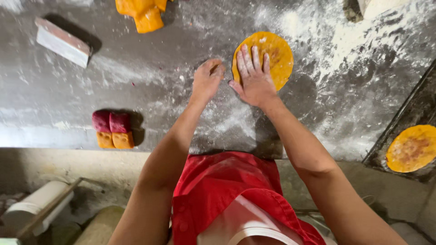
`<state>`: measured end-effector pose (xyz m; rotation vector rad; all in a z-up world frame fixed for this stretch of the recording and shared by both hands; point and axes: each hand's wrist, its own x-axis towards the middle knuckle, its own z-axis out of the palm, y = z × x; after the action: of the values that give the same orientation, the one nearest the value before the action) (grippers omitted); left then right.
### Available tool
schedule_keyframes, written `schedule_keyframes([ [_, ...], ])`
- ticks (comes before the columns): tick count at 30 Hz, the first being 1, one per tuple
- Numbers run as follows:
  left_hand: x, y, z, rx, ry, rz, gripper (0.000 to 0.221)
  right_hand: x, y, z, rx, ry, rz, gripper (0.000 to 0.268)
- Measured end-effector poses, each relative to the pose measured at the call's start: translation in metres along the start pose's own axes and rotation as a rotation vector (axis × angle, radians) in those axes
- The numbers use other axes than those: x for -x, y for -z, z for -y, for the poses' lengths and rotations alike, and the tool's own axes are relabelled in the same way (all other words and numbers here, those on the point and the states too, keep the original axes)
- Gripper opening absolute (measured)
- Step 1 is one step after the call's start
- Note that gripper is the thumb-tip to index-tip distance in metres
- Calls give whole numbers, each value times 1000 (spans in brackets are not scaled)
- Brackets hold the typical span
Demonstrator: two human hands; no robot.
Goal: The person flattens pieces of orange dough, places smaller pieces of red dough inside, and rolls them into balls. They then flatten these balls into disks on a floured surface, add a savory filling to the centers, and place the prepared disks onto a metal tray.
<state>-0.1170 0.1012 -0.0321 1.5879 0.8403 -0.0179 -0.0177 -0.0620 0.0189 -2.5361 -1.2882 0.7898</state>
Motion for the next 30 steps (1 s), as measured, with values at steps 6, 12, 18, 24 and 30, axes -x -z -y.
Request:
schedule_keyframes([
  [6, -7, 31, -12, -108, -160, 30, 34, -16, 4, -9, -82, -84, -150, 81],
  [12, -20, 27, -40, -224, -290, -38, 33, -17, 28, 9, -14, -268, -89, 77],
  [18, -32, -26, -62, -1092, -842, 399, 78, -4, 6, -35, -241, -213, -366, 69],
  [24, -4, -63, -67, -1361, -949, 810, 93, 71, -28, -132, -1318, -299, -1050, 51],
  [30, 0, -75, -76, -1181, -1009, 771, 98, 76, -35, -121, -1592, -590, -815, 51],
])
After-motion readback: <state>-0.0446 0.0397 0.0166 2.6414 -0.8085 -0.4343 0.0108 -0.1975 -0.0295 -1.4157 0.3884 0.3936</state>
